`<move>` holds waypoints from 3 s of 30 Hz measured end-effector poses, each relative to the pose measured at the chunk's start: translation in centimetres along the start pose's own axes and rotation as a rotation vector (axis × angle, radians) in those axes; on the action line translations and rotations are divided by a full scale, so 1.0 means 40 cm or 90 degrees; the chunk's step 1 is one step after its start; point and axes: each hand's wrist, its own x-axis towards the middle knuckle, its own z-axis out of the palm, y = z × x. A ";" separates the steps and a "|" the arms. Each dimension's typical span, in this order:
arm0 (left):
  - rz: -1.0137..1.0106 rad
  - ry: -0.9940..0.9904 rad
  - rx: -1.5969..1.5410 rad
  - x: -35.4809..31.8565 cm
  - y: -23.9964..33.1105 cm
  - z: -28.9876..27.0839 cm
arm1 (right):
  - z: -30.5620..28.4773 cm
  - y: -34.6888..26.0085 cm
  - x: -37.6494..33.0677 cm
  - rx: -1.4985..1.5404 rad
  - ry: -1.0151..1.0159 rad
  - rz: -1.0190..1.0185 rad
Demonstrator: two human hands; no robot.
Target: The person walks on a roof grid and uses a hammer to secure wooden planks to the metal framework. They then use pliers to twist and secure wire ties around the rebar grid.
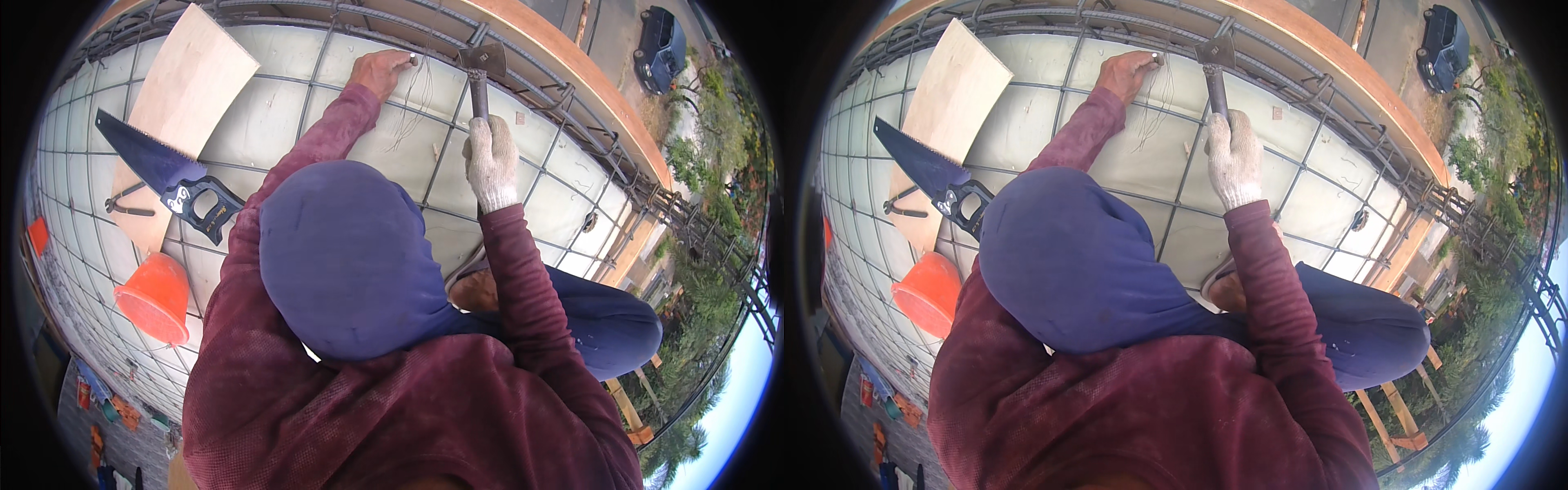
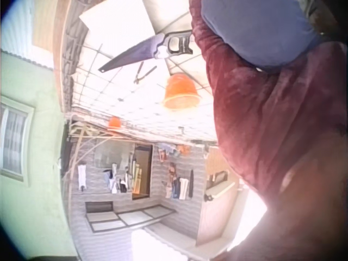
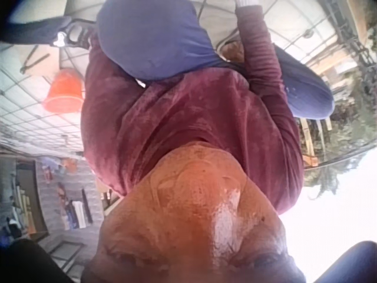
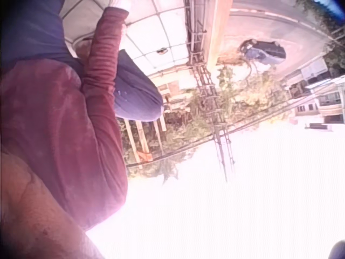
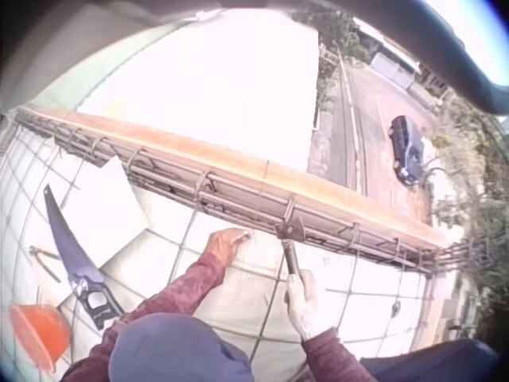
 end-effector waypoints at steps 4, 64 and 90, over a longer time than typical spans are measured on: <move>0.014 0.017 -0.044 -0.004 -0.017 -0.001 | 0.003 -0.079 -0.004 -0.090 -0.046 -0.072; 0.099 0.079 0.041 -0.250 -0.011 -0.024 | 0.054 -0.013 0.056 -0.347 -0.051 -0.184; 0.062 0.150 -0.034 -0.204 -0.018 -0.058 | 0.047 0.007 0.103 -0.359 -0.084 -0.197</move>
